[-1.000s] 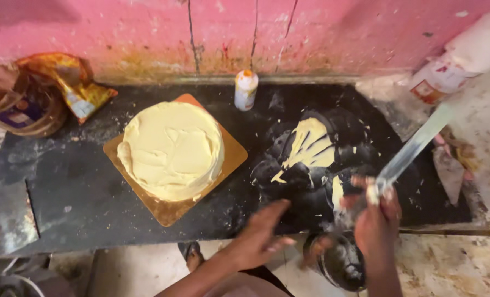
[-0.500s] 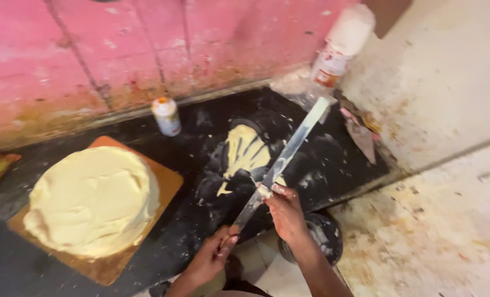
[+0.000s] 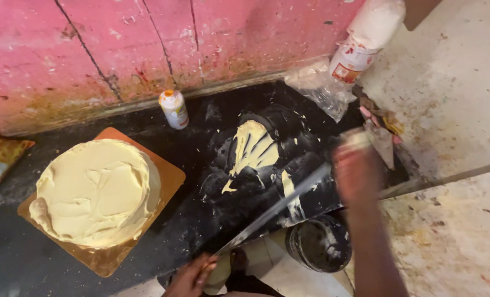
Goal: The person uses a long metal spatula to spread and smooth cream icing over the top of a round cake sitting on a gold cardboard base, gathering more icing from a pile on the black counter.
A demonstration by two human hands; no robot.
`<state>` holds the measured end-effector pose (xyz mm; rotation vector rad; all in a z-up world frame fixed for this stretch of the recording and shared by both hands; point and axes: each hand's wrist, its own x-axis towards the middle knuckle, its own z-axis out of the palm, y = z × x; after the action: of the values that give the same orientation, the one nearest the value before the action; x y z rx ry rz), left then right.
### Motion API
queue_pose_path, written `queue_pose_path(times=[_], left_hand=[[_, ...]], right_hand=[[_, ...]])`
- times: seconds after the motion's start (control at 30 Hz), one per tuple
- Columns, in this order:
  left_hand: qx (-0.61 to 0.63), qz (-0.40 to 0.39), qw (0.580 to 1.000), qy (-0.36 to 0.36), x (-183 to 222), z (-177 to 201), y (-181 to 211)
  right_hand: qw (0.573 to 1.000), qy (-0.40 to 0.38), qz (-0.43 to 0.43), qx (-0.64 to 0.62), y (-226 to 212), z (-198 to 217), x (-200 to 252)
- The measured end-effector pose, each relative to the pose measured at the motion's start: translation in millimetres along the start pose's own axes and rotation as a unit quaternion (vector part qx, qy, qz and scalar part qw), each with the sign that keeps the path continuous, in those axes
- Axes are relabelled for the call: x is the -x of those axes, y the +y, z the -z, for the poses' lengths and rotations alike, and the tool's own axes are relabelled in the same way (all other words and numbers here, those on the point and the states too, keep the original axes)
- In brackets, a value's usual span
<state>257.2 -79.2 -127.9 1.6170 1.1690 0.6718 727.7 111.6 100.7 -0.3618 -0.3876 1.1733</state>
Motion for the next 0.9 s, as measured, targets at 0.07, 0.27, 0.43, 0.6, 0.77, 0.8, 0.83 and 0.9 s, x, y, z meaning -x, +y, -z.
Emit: queue_pose_path(times=[0.07, 0.27, 0.43, 0.6, 0.77, 0.8, 0.83, 0.9], left_hand=[[0.136, 0.082, 0.985, 0.064, 9, 1, -22], [0.054, 0.083, 0.976, 0.193, -29, -9, -3], [0.074, -0.016, 0.989, 0.127, -93, -26, 60], [0.252, 0.135, 0.958, 0.024, -108, -102, 95], [0.263, 0.035, 0.962, -0.064, -111, -123, 129], [0.231, -0.035, 0.970, -0.060, -109, -116, 131], [0.190, -0.020, 0.981, -0.041, -101, -105, 132], [0.103, 0.003, 0.995, 0.001, -87, -73, 127]], right_hand=[[0.981, -0.018, 0.167, 0.100, -59, -11, -25], [0.870, 0.208, 0.246, 0.374, -64, 46, 20], [0.799, 0.142, 0.190, 0.552, 49, 93, 5], [0.799, -0.048, -0.079, 0.594, 102, 87, 97], [0.868, 0.042, -0.188, 0.458, 145, 74, 114], [0.851, 0.031, -0.184, 0.491, 146, 77, 114], [0.833, 0.020, -0.180, 0.523, 146, 80, 118], [0.759, 0.025, -0.182, 0.624, 149, 88, 118]])
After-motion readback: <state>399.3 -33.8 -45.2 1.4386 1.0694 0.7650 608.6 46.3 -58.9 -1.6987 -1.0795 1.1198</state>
